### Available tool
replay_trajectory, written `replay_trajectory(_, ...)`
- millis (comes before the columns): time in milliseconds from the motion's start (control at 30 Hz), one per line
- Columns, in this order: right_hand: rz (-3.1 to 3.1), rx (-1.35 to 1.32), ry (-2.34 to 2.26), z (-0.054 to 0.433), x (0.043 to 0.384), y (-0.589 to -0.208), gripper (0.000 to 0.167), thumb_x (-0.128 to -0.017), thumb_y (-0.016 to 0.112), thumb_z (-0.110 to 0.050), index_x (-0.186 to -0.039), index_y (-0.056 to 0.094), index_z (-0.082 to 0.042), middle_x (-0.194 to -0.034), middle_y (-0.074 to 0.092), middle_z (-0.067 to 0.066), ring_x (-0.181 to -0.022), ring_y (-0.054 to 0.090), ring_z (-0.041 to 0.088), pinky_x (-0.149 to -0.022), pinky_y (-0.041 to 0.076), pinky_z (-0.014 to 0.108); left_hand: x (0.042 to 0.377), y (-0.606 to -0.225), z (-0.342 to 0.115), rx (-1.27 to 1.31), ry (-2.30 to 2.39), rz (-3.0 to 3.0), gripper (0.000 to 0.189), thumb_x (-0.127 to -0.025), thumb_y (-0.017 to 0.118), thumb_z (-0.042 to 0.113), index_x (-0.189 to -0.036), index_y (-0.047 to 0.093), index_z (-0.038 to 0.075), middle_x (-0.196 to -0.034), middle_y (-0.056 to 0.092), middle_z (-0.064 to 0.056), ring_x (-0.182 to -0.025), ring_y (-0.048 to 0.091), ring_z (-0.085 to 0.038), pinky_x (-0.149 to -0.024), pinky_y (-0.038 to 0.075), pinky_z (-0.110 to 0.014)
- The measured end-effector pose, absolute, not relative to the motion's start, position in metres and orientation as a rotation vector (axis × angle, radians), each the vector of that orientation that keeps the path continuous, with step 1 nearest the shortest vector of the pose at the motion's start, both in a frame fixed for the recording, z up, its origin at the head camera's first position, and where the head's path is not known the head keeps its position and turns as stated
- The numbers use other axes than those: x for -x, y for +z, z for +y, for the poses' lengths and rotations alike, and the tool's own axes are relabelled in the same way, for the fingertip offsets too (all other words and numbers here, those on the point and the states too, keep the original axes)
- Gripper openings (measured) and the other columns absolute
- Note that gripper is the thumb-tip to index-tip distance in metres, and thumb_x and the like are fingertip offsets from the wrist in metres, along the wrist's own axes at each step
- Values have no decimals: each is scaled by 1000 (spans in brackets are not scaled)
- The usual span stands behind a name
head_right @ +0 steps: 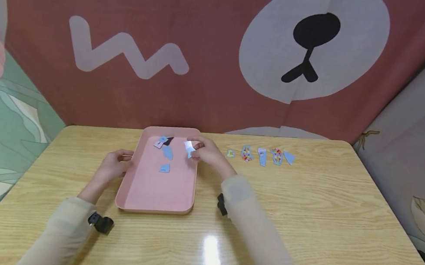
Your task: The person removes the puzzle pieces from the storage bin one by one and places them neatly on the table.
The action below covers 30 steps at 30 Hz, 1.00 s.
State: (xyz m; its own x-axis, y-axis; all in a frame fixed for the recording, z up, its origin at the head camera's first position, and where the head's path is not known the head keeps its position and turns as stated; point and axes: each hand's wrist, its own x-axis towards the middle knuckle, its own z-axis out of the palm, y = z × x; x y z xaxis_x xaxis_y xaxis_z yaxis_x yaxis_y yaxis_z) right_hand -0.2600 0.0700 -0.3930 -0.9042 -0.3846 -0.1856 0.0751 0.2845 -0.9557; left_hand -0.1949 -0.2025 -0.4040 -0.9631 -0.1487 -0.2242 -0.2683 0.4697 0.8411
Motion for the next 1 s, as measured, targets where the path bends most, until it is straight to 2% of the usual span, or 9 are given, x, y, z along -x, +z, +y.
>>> replay_trajectory(100,2135,245,-1718,80,260,-393,53,-87,53,8,-139,45,0,-101,45,6,-86,52,12,-93,55,41,195,-404,-203,365,1520,2588,40,-93,48,3,-131,49,-9,-126,55,-32,-90,64,-20,-63,57,-22)
replay_trajectory(233,2159,227,-1713,96,262,-395,51,-89,56,4,-138,45,2,-99,49,6,-82,54,10,-98,52,47,195,-403,-202,367,1520,2588,40,-93,48,3,-131,49,-10,-126,55,-32,-91,64,-20,-63,57,-21)
replay_trajectory(333,2207,216,-1676,107,263,-397,48,-91,57,-1,-137,47,0,-102,54,7,-86,55,9,-99,50,46,195,-403,-202,375,1517,2581,40,-93,48,3,-131,48,-9,-127,55,-32,-92,64,-22,-64,56,-21)
replay_trajectory(433,2231,209,-1644,117,263,-398,46,-92,57,-3,-137,48,0,-113,59,17,-92,56,11,-100,50,46,194,-402,-202,381,1515,2577,39,-94,48,3,-131,48,-9,-127,55,-32,-94,64,-24,-64,56,-21)
replay_trajectory(533,2239,223,-1613,125,263,-400,46,-93,56,-5,-138,46,1,-126,56,27,-98,59,14,-101,49,45,194,-402,-201,387,1509,2577,39,-94,48,3,-131,49,-9,-128,55,-31,-96,64,-25,-64,56,-20)
replay_trajectory(633,2250,222,-1585,133,264,-403,46,-94,56,-6,-139,46,1,-132,53,28,-103,60,18,-101,50,44,194,-402,-201,393,1504,2571,40,-94,49,4,-132,48,-8,-128,55,-30,-97,63,-25,-65,55,-20)
replay_trajectory(733,2261,226,-1571,140,264,-405,46,-94,56,-6,-139,45,2,-133,52,28,-105,59,17,-99,51,42,195,-403,-202,390,1500,2571,40,-94,49,4,-132,48,-8,-129,54,-31,-98,63,-27,-65,55,-20)
replay_trajectory(833,2259,219,-1582,146,263,-406,46,-94,56,-4,-137,46,4,-131,53,28,-99,60,11,-96,53,38,195,-404,-202,391,1503,2569,40,-94,48,5,-132,48,-7,-129,54,-30,-102,63,-29,-66,56,-21)
replay_trajectory(1000,2231,181,-1599,156,263,-408,45,-93,55,-1,-136,45,8,-118,60,21,-85,59,2,-93,55,32,196,-404,-203,397,1506,2574,39,-95,48,5,-132,48,-7,-129,55,-30,-101,63,-29,-66,55,-20)
